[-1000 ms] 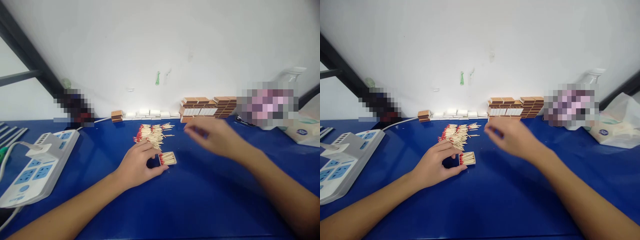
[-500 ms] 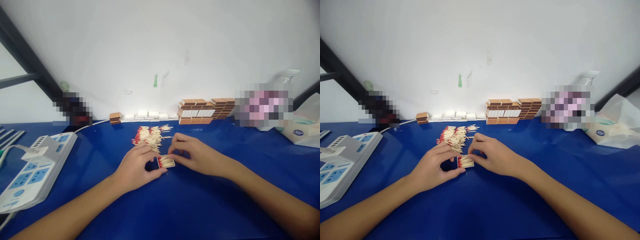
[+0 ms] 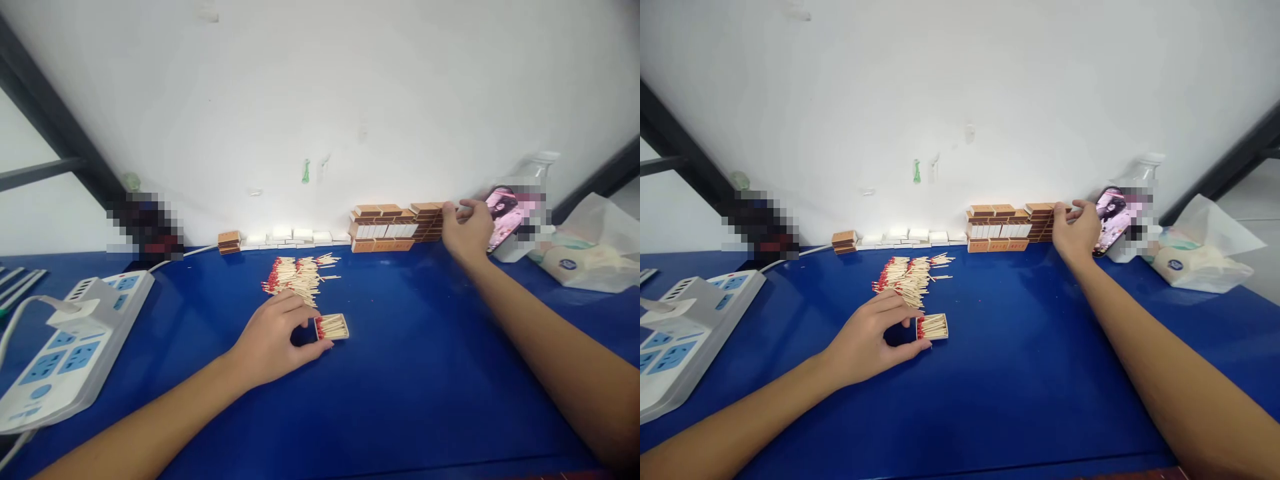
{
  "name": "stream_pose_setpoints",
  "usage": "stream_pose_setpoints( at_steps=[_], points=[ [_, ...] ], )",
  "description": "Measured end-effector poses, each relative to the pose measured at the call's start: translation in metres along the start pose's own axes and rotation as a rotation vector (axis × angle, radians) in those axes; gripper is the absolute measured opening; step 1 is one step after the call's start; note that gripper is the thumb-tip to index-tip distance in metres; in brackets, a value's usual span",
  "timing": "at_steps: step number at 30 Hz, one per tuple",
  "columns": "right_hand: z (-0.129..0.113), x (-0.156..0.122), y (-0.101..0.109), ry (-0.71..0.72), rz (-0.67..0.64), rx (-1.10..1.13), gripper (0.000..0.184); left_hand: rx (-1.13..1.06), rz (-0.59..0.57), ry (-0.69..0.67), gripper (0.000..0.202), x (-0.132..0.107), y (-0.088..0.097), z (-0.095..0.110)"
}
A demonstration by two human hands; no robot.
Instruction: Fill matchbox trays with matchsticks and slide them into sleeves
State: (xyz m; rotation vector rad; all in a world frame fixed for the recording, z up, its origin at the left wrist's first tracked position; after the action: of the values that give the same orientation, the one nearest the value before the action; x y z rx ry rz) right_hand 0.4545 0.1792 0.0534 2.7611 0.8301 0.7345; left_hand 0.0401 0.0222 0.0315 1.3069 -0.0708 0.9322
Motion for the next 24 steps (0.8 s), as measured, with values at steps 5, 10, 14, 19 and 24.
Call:
stream_pose_setpoints(
  at_steps=[5, 10, 14, 19, 24],
  points=[
    [0.011, 0.005, -0.007, -0.155, -0.054, 0.070, 0.013, -0.006, 0.003, 0.000, 0.028, 0.000, 0.000, 0.000],
    [0.013, 0.001, -0.013, -0.291, -0.126, 0.235, 0.013, -0.004, 0.002, 0.007, 0.027, 0.000, -0.001, 0.000],
    [-0.002, -0.002, -0.008, -0.335, -0.149, 0.342, 0.017, 0.015, 0.008, 0.004, 0.025, 0.001, 0.000, 0.000],
    [-0.040, -0.009, 0.019, -0.272, -0.091, 0.440, 0.024, 0.080, 0.098, 0.032, 0.026, 0.000, 0.007, -0.002],
    [-0.065, -0.083, 0.005, -0.249, -0.413, 0.470, 0.017, 0.165, 0.235, 0.155, 0.026, -0.002, 0.020, -0.010]
  ],
)
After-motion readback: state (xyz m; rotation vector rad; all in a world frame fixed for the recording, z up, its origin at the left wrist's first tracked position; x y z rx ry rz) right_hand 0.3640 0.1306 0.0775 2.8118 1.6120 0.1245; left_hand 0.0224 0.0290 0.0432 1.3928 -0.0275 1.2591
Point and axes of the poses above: each hand's wrist, its own x-axis towards the middle knuckle, its own y-axis out of the back of the hand, z = x × y, the point moved 6 cm from there along x, towards the middle knuckle, and after that the axes turned 10 degrees about -y, right-handed, at the moved point
